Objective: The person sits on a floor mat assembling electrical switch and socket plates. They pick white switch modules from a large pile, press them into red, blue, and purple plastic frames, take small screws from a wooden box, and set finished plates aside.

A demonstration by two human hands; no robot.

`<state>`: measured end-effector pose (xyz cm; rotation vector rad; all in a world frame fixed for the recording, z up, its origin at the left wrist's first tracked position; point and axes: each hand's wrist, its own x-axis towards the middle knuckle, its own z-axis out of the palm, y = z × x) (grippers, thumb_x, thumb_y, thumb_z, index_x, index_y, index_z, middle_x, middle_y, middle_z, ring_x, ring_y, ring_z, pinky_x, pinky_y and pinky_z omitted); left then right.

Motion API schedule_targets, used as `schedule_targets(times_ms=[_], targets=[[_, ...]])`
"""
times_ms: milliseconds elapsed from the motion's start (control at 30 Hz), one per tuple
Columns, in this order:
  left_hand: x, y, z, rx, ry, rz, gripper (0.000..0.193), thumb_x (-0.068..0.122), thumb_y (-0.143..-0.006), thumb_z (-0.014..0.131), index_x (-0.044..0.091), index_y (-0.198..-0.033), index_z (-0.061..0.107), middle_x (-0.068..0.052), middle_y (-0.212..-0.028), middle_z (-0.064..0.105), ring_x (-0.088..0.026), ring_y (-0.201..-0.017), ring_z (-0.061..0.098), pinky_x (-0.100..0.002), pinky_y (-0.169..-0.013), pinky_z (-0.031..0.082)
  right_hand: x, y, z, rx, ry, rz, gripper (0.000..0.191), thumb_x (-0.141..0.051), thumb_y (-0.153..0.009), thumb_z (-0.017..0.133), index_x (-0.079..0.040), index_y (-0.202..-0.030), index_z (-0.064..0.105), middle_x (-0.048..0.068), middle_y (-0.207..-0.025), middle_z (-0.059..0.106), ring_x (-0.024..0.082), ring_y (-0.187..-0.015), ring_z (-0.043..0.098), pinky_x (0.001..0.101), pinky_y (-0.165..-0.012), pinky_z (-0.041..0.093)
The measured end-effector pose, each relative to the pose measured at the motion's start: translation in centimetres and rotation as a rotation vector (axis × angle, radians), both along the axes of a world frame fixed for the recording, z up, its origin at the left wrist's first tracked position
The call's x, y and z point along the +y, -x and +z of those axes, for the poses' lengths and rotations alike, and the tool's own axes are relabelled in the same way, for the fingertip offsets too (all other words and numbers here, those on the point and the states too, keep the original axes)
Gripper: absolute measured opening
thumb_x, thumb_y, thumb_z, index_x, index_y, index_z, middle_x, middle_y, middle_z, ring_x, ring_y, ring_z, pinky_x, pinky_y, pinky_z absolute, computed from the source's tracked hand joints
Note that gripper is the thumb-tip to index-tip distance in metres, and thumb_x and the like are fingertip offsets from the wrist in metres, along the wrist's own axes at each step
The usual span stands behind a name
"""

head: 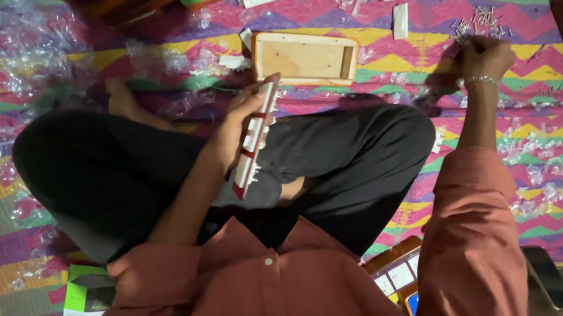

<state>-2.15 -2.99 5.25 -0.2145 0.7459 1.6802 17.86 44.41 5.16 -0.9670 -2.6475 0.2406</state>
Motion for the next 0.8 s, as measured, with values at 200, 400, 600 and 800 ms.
schedule_targets(times_ms=[200, 400, 600, 800], targets=[[-0.4, -0.2, -3.3, -0.241, -0.100, 0.012, 0.026, 0.038, -0.108, 0.051, 0.015, -0.118, 0.057, -0.004, -0.074, 0.056, -0.012, -0.051, 0.050, -0.026, -0.039, 0.037, 0.5, 2.4, 0.1, -0.350, -0.069, -0.029, 0.018, -0.021, -0.087, 0.074, -0.005, -0.091, 0.079, 0.021, -0.081, 0.072, 0.034, -0.069, 0.071, 0.0446, -0.064, 0.057], [-0.7, 0.6, -5.5, -0.221, -0.312, -0.023, 0.038, 0.039, -0.108, 0.043, 0.015, -0.136, 0.053, -0.007, -0.076, 0.054, -0.016, -0.046, 0.049, -0.028, -0.033, 0.040, -2.5, 6.3, 3.8, -0.553, -0.090, -0.160, 0.020, -0.019, -0.088, 0.065, -0.003, -0.084, 0.076, 0.024, -0.089, 0.073, 0.041, -0.083, 0.072, 0.0516, -0.074, 0.058], [-0.3, 0.9, -6.0, -0.193, -0.273, 0.017, 0.039, 0.038, -0.107, 0.042, 0.014, -0.136, 0.053, -0.006, -0.073, 0.051, -0.015, -0.045, 0.049, -0.026, -0.029, 0.038, -6.2, 7.6, 7.9, -0.299, -0.012, -0.348, 0.026, -0.030, -0.079, 0.072, -0.004, -0.079, 0.076, 0.024, -0.088, 0.072, 0.042, -0.083, 0.070, 0.0519, -0.074, 0.056], [0.6, 1.0, -7.0, -0.215, -0.365, -0.001, 0.032, 0.039, -0.111, 0.048, 0.008, -0.104, 0.053, -0.007, -0.072, 0.050, -0.017, -0.049, 0.051, -0.030, -0.034, 0.041, -6.6, 6.7, 8.3, 0.087, 0.031, -0.464, 0.018, -0.022, -0.072, 0.079, -0.005, -0.076, 0.077, 0.019, -0.075, 0.074, 0.034, -0.070, 0.072, 0.0440, -0.068, 0.057]])
